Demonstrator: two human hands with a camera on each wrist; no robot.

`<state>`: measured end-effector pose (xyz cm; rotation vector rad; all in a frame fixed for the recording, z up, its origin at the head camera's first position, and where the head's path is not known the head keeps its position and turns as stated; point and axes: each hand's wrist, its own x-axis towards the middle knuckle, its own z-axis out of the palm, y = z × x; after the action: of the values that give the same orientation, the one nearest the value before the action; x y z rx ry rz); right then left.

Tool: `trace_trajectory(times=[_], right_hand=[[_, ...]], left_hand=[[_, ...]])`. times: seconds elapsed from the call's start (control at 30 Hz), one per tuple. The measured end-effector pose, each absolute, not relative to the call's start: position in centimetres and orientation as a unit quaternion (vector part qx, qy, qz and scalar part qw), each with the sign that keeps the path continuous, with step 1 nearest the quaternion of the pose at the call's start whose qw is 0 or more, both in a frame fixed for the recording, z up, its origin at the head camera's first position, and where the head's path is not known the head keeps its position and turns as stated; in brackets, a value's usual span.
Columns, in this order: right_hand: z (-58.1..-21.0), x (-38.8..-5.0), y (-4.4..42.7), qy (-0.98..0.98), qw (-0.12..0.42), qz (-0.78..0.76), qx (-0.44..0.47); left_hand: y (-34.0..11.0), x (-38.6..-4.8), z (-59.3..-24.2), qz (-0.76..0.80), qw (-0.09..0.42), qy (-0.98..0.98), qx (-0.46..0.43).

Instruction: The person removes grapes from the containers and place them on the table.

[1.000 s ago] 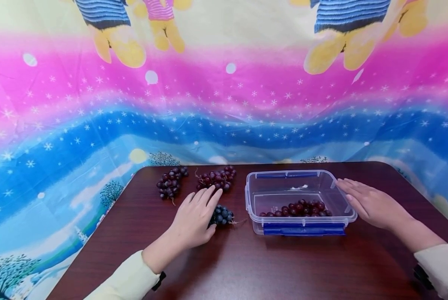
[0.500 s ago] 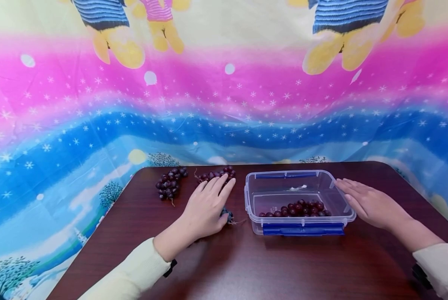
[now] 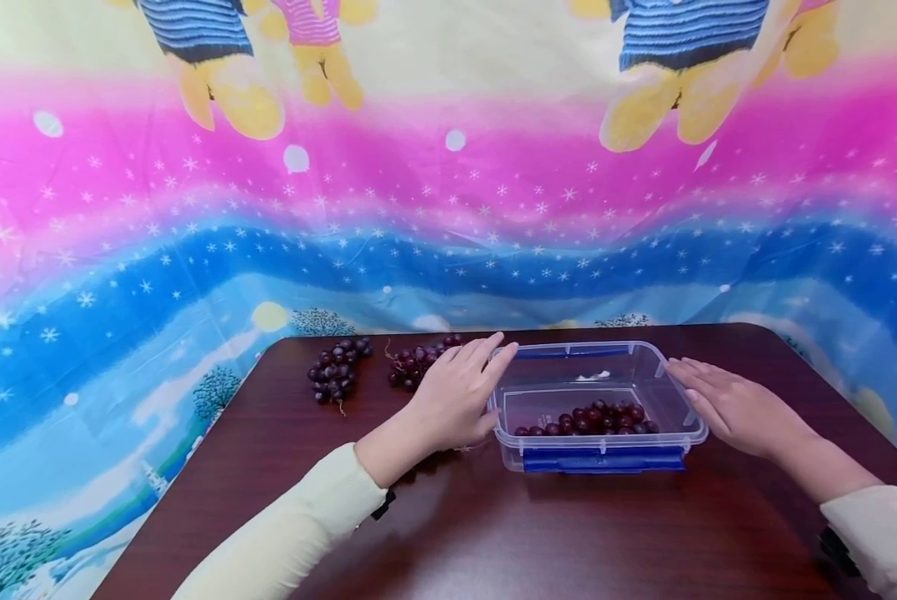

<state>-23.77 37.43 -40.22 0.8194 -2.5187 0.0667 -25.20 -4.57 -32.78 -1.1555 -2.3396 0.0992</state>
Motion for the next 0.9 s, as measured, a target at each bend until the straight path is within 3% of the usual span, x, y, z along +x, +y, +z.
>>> trace_trajectory(times=[0.57, 0.9], right_hand=[[-40.3, -23.6, 37.3, -0.929, 0.237, 0.024, 0.284], [-40.3, -23.5, 37.1, -0.933, 0.235, 0.022, 0.272]], left_hand=[[1.6, -26.8, -33.9, 0.064, 0.2, -0.86, -0.465], [5.1, -26.9, -34.8, 0.073, 0.128, -0.875, -0.461]])
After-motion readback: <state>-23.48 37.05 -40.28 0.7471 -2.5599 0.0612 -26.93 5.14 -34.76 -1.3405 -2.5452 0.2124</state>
